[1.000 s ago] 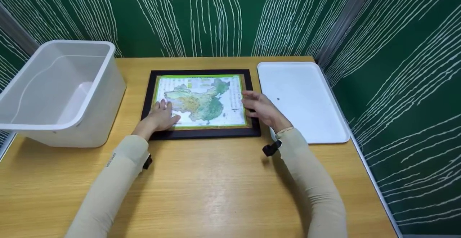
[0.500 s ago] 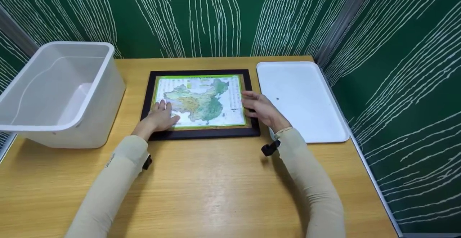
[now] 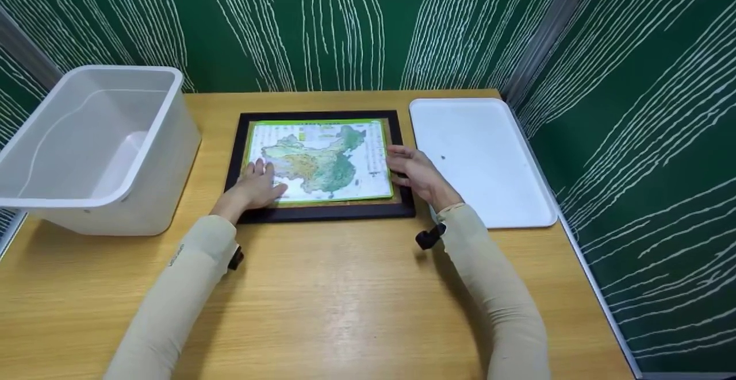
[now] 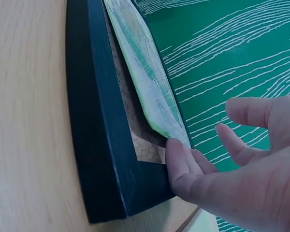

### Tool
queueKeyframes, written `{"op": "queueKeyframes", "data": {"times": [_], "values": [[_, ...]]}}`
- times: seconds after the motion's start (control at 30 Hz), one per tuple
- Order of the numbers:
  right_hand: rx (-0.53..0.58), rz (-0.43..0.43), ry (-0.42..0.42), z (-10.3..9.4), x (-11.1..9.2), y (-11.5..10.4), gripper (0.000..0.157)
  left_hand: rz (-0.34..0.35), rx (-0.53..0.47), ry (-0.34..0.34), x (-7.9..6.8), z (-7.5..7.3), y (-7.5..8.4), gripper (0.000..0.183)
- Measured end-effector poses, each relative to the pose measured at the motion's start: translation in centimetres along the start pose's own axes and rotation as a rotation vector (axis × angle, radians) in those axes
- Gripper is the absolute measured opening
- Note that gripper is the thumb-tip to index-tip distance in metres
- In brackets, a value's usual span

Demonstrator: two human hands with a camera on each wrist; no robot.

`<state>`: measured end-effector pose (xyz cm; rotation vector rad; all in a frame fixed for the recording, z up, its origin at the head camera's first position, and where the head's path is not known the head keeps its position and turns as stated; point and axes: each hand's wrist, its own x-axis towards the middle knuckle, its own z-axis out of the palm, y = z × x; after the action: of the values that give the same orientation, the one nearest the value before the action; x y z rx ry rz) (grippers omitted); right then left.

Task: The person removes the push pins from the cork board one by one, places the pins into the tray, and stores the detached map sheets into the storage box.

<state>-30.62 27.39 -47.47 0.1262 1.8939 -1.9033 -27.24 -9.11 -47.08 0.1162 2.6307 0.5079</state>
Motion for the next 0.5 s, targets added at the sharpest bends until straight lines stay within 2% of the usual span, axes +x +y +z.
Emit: {"op": "queueKeyframes", "data": {"times": [0.33,0.5], "values": [[-0.048,0.014,0.046,-0.22,0.34,0.23,0.06,0.004,0.0,0.001,0.18,0.01,-0.11,0.078],[-0.047,-0.024,0.041,-0.09,0.86,0.57,0.062,0.006,-0.001,0.002,0.17,0.03,-0.11,0.078]]}}
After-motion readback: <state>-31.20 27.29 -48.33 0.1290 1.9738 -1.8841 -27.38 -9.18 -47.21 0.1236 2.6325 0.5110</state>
